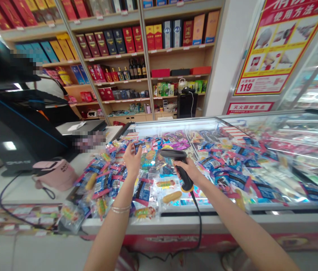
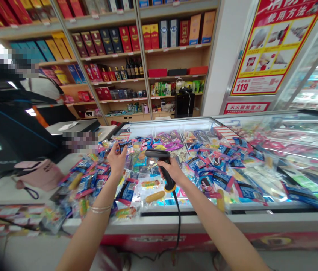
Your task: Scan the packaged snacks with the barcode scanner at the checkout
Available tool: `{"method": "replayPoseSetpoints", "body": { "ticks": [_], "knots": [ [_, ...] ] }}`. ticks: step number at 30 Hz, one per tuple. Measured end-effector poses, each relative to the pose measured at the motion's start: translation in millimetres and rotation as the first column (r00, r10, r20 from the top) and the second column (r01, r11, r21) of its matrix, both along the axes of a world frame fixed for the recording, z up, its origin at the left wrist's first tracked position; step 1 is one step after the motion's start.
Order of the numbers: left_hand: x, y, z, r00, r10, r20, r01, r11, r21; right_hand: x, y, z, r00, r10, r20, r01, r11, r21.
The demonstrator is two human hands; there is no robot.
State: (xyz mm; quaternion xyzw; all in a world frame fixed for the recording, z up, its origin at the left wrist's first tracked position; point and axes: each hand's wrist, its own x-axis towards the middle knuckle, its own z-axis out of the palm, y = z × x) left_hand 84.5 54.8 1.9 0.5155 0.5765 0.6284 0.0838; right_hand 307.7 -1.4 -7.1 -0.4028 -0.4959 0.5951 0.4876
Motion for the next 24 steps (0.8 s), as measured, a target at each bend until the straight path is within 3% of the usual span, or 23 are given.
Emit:
{"method": "replayPoseSetpoints", "body": {
  "ticks": [5,11,24],
  "knots": [
    [0.2,-0.8,0.2,0.998,-0.055,0.001,0.055,0.998,-0.001,0.2,-1.8,1.2,1.0,0.011,0.023,-0.012,0.999,0.045],
    [1.0,-2.9,2.3,0.999,-0.027,-0.037,0.026,1.0,-0.014,-0.6,-2.5,-0.6,0.996,0.001,0.085,-0.011,0.993,0.116],
    [0.9,-0.8,-0.7,0.998,-0.049,-0.044,0.049,0.999,-0.019,2.0,-3.7,1.0,0.994,-0.02,0.106,0.006,0.991,0.133]
  ]
}}
